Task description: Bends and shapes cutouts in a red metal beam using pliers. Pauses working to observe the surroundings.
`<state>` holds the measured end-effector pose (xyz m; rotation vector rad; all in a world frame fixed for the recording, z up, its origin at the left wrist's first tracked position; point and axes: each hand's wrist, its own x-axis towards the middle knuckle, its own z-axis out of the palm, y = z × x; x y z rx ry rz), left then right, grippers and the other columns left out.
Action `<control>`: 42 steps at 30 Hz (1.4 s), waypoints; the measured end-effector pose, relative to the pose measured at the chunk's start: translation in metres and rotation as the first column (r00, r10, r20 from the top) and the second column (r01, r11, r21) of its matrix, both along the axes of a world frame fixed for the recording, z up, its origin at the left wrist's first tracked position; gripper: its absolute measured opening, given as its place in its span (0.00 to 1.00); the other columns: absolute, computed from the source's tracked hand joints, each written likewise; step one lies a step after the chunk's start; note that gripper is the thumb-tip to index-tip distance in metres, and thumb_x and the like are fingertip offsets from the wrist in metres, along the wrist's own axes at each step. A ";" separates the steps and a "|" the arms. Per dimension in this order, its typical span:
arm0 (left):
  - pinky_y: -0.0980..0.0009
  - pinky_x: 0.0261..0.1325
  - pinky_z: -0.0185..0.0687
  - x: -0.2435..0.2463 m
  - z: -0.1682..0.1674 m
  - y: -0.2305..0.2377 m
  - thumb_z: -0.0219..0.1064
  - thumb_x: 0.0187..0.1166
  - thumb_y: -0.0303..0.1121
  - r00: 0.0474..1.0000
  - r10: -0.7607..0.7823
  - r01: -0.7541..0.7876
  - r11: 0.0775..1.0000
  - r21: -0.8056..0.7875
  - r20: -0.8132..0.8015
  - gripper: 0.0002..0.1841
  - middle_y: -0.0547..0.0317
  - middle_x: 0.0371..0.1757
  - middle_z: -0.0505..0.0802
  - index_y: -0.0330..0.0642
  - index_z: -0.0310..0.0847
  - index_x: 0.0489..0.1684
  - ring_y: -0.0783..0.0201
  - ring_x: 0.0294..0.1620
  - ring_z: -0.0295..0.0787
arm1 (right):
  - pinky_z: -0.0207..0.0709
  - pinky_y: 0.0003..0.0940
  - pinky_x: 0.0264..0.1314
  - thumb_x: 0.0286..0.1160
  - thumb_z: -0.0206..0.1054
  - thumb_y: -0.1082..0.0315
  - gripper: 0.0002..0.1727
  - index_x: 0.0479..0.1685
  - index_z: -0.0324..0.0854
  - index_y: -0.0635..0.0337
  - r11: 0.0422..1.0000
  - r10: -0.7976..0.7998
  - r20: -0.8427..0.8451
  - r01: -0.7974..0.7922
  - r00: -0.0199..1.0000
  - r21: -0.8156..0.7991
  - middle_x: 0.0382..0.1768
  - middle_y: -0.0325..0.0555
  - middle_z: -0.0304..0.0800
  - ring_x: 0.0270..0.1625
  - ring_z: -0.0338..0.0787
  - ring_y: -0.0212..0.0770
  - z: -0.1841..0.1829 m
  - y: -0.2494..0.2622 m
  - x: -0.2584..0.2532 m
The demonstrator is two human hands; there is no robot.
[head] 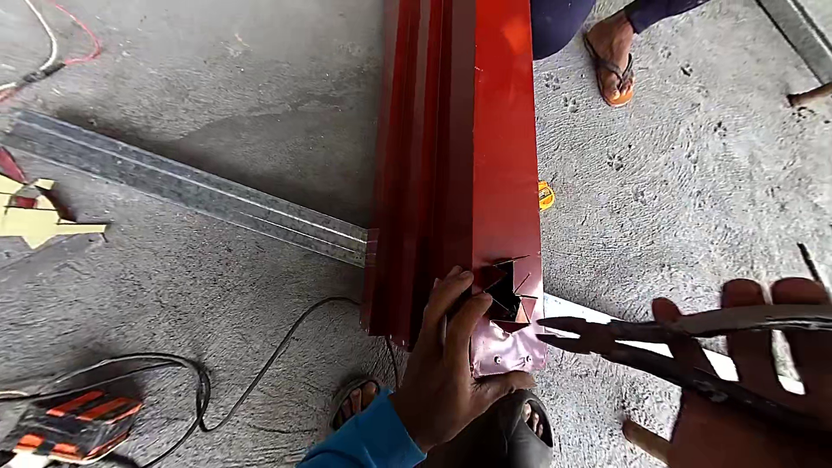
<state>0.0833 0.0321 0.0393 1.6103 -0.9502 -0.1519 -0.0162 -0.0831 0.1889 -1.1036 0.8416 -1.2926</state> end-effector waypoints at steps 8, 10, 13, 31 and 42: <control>0.52 0.89 0.67 -0.001 0.000 0.000 0.89 0.55 0.55 1.000 0.001 -0.001 1.000 -0.010 -0.007 0.50 0.55 0.88 0.68 0.54 0.64 0.80 0.56 0.91 0.60 | 0.88 0.59 0.62 0.79 0.41 0.81 0.17 0.58 0.67 0.54 0.997 -0.072 -0.063 0.074 0.995 0.030 0.59 0.49 0.88 0.63 0.91 0.51 -0.023 0.007 0.018; 0.52 0.90 0.67 -0.001 0.001 0.000 0.88 0.55 0.54 1.000 -0.011 0.011 1.000 -0.011 -0.018 0.50 0.55 0.88 0.67 0.55 0.63 0.81 0.56 0.92 0.60 | 0.89 0.57 0.61 0.79 0.41 0.82 0.17 0.57 0.67 0.53 0.996 -0.081 -0.079 0.083 0.994 0.021 0.57 0.48 0.88 0.60 0.92 0.49 -0.024 0.007 0.022; 0.52 0.89 0.67 -0.001 0.000 -0.001 0.88 0.56 0.54 1.000 -0.013 0.012 1.000 -0.013 -0.020 0.50 0.55 0.88 0.67 0.55 0.63 0.81 0.56 0.92 0.60 | 0.90 0.56 0.58 0.79 0.42 0.83 0.16 0.55 0.65 0.54 0.993 -0.118 -0.074 0.119 0.990 0.008 0.52 0.47 0.88 0.56 0.94 0.49 -0.024 0.007 0.025; 0.51 0.89 0.67 -0.004 -0.001 -0.003 0.87 0.58 0.53 1.000 -0.012 0.012 1.000 -0.026 0.009 0.49 0.51 0.87 0.68 0.51 0.62 0.81 0.53 0.91 0.60 | 0.91 0.53 0.51 0.90 0.41 0.68 0.13 0.50 0.72 0.51 0.962 -0.057 -0.101 0.082 0.993 0.259 0.33 0.39 0.83 0.38 0.92 0.41 -0.007 -0.009 0.040; 0.53 0.91 0.66 -0.003 0.008 -0.002 0.89 0.56 0.51 1.000 -0.017 0.017 1.000 0.008 -0.023 0.48 0.50 0.84 0.73 0.44 0.67 0.78 0.53 0.91 0.61 | 0.75 0.28 0.14 0.90 0.31 0.63 0.24 0.25 0.68 0.52 0.997 0.021 0.098 -0.029 0.995 0.074 0.12 0.35 0.66 0.11 0.72 0.33 -0.026 -0.015 0.041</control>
